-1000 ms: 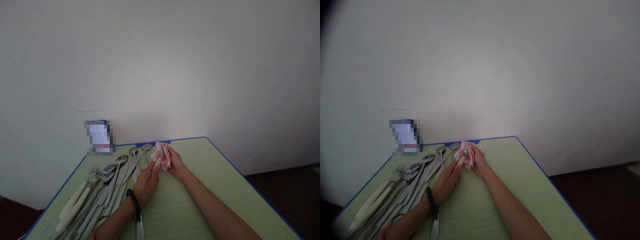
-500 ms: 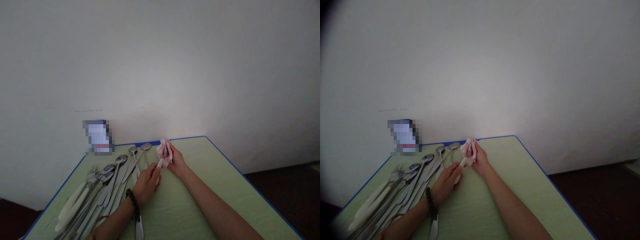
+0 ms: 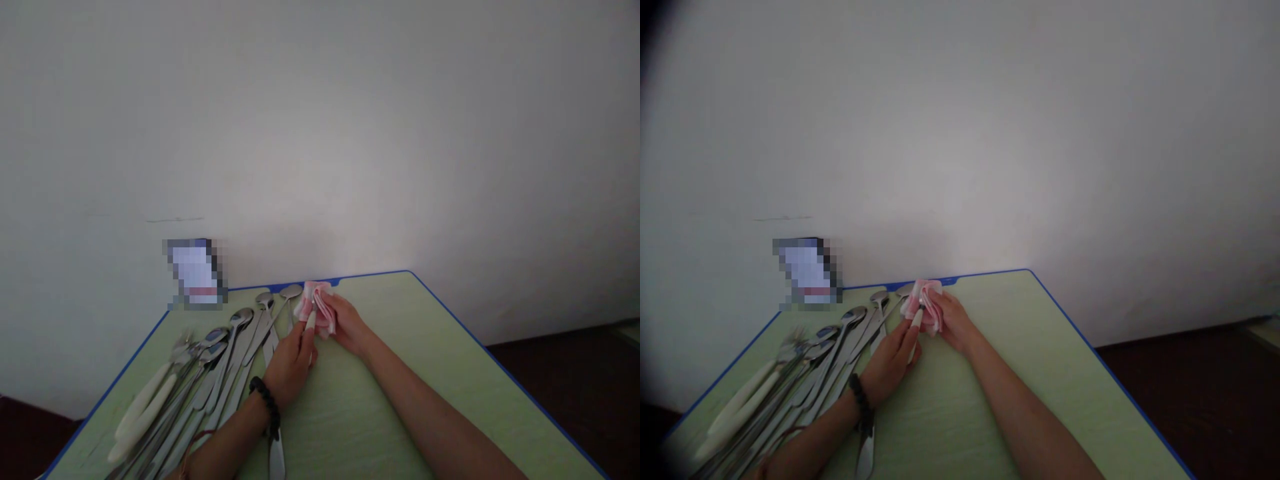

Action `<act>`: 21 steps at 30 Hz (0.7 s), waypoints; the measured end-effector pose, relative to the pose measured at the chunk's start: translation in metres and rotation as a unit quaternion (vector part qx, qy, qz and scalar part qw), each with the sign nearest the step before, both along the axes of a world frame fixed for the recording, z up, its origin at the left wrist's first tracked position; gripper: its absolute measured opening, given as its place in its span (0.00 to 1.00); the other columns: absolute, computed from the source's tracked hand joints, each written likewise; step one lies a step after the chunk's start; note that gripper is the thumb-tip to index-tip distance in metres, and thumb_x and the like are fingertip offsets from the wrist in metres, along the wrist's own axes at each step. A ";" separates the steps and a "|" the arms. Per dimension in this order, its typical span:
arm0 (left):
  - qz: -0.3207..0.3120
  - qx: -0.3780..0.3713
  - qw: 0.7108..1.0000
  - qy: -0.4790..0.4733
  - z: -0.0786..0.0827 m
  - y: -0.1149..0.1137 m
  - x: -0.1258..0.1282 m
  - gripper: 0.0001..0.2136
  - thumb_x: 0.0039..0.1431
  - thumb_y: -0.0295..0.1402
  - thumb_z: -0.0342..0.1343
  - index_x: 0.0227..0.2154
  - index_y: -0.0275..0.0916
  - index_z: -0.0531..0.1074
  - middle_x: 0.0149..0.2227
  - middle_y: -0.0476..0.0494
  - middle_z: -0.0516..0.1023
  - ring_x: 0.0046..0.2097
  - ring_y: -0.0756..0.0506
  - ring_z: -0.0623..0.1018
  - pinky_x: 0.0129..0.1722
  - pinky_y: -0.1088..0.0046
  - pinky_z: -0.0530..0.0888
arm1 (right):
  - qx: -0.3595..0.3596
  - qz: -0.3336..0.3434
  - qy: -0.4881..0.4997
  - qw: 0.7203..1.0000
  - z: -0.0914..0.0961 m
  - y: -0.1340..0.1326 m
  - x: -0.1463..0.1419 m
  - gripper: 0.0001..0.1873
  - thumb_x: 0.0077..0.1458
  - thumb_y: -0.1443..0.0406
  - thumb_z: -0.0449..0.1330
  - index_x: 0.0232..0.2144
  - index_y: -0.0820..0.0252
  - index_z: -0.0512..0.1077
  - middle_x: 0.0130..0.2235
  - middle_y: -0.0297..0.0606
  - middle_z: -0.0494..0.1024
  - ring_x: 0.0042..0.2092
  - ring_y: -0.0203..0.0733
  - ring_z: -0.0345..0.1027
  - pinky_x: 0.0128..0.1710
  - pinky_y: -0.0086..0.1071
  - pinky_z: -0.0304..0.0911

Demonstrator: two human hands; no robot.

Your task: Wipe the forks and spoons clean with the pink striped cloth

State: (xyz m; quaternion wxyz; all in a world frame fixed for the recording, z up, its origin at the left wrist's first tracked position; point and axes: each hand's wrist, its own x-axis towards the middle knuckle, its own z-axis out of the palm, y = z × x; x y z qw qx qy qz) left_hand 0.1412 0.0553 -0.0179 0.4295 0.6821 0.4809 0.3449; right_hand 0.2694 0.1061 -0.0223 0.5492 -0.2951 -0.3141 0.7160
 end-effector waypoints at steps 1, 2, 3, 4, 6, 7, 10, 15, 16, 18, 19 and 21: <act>0.000 0.008 1.000 0.014 0.000 0.000 0.000 0.17 0.61 0.42 0.38 0.42 0.36 0.65 0.17 0.53 0.64 0.20 0.48 0.66 0.21 0.74 0.60 | -0.005 -0.007 0.006 1.000 0.000 0.001 0.000 0.11 0.46 0.60 0.62 0.28 0.64 0.72 0.24 0.34 0.75 0.25 0.32 0.66 0.27 0.26 0.61; -0.002 0.015 1.000 0.026 0.000 -0.001 -0.001 0.16 0.61 0.41 0.39 0.40 0.36 0.66 0.17 0.52 0.65 0.20 0.48 0.67 0.21 0.74 0.60 | -0.012 -0.009 0.016 1.000 0.000 0.002 0.001 0.11 0.47 0.60 0.61 0.27 0.64 0.72 0.25 0.34 0.75 0.26 0.33 0.66 0.28 0.26 0.62; -0.007 0.022 0.999 0.037 0.000 -0.001 -0.001 0.15 0.61 0.41 0.39 0.37 0.37 0.66 0.17 0.52 0.66 0.20 0.48 0.67 0.22 0.74 0.60 | -0.020 -0.011 0.029 0.999 0.000 0.003 0.001 0.11 0.48 0.60 0.59 0.27 0.64 0.72 0.25 0.35 0.76 0.26 0.33 0.67 0.28 0.26 0.62; -0.012 0.028 0.999 0.045 0.001 -0.002 -0.001 0.14 0.61 0.40 0.39 0.34 0.38 0.66 0.17 0.52 0.66 0.20 0.48 0.67 0.22 0.74 0.60 | -0.027 -0.012 0.044 0.999 0.001 0.004 0.002 0.11 0.50 0.60 0.58 0.27 0.64 0.71 0.26 0.35 0.76 0.26 0.33 0.67 0.28 0.26 0.62; -0.023 0.030 0.998 0.050 0.001 -0.003 -0.002 0.13 0.61 0.40 0.40 0.31 0.39 0.66 0.17 0.52 0.66 0.20 0.48 0.67 0.22 0.74 0.60 | -0.039 -0.011 0.071 0.997 0.003 0.005 0.003 0.11 0.51 0.60 0.55 0.27 0.63 0.71 0.26 0.35 0.76 0.26 0.33 0.67 0.28 0.26 0.62; -0.026 0.024 0.998 0.045 0.001 -0.003 -0.002 0.13 0.61 0.40 0.39 0.32 0.39 0.65 0.17 0.53 0.65 0.20 0.49 0.66 0.22 0.74 0.60 | -0.043 -0.005 0.078 0.996 0.004 0.005 0.004 0.12 0.52 0.60 0.54 0.27 0.63 0.71 0.26 0.34 0.76 0.26 0.33 0.67 0.27 0.26 0.62; -0.022 -0.006 1.000 0.003 0.001 -0.002 -0.003 0.14 0.61 0.41 0.39 0.34 0.38 0.65 0.17 0.54 0.63 0.19 0.50 0.64 0.20 0.76 0.60 | -0.040 0.040 0.065 0.996 0.005 0.002 0.003 0.14 0.52 0.58 0.53 0.27 0.63 0.70 0.24 0.34 0.74 0.23 0.34 0.66 0.24 0.27 0.61; -0.017 -0.040 0.997 -0.063 0.002 -0.001 -0.002 0.15 0.60 0.42 0.40 0.35 0.36 0.65 0.15 0.58 0.59 0.17 0.53 0.60 0.17 0.78 0.57 | -0.023 0.062 0.023 0.998 0.004 -0.002 0.001 0.14 0.51 0.57 0.57 0.24 0.64 0.70 0.20 0.32 0.72 0.20 0.32 0.62 0.21 0.25 0.59; -0.016 -0.043 0.997 -0.065 0.003 -0.001 -0.002 0.15 0.60 0.42 0.41 0.35 0.35 0.65 0.15 0.58 0.59 0.17 0.53 0.59 0.17 0.78 0.57 | -0.023 0.055 0.026 0.998 0.004 -0.001 0.001 0.14 0.50 0.57 0.57 0.25 0.64 0.70 0.21 0.33 0.73 0.21 0.32 0.63 0.22 0.25 0.60; -0.011 -0.047 0.997 -0.064 0.003 -0.002 -0.002 0.15 0.59 0.42 0.42 0.34 0.35 0.65 0.16 0.58 0.60 0.17 0.54 0.60 0.16 0.79 0.57 | -0.019 0.042 0.035 0.998 0.003 0.001 0.001 0.14 0.50 0.57 0.58 0.27 0.65 0.71 0.24 0.35 0.75 0.23 0.32 0.65 0.25 0.25 0.61; -0.014 -0.050 0.997 -0.063 0.003 -0.001 -0.002 0.15 0.59 0.42 0.42 0.35 0.35 0.66 0.16 0.58 0.60 0.17 0.54 0.60 0.16 0.79 0.57 | -0.017 0.037 0.040 0.998 0.002 0.002 0.002 0.14 0.50 0.57 0.58 0.28 0.65 0.71 0.24 0.36 0.75 0.24 0.33 0.66 0.25 0.26 0.62; -0.034 -0.058 0.995 -0.068 0.003 -0.001 -0.002 0.17 0.59 0.43 0.43 0.40 0.34 0.66 0.16 0.58 0.61 0.16 0.54 0.60 0.16 0.79 0.57 | -0.016 0.020 0.059 0.998 0.002 0.003 0.002 0.14 0.50 0.57 0.58 0.29 0.65 0.72 0.24 0.35 0.75 0.24 0.33 0.66 0.25 0.26 0.62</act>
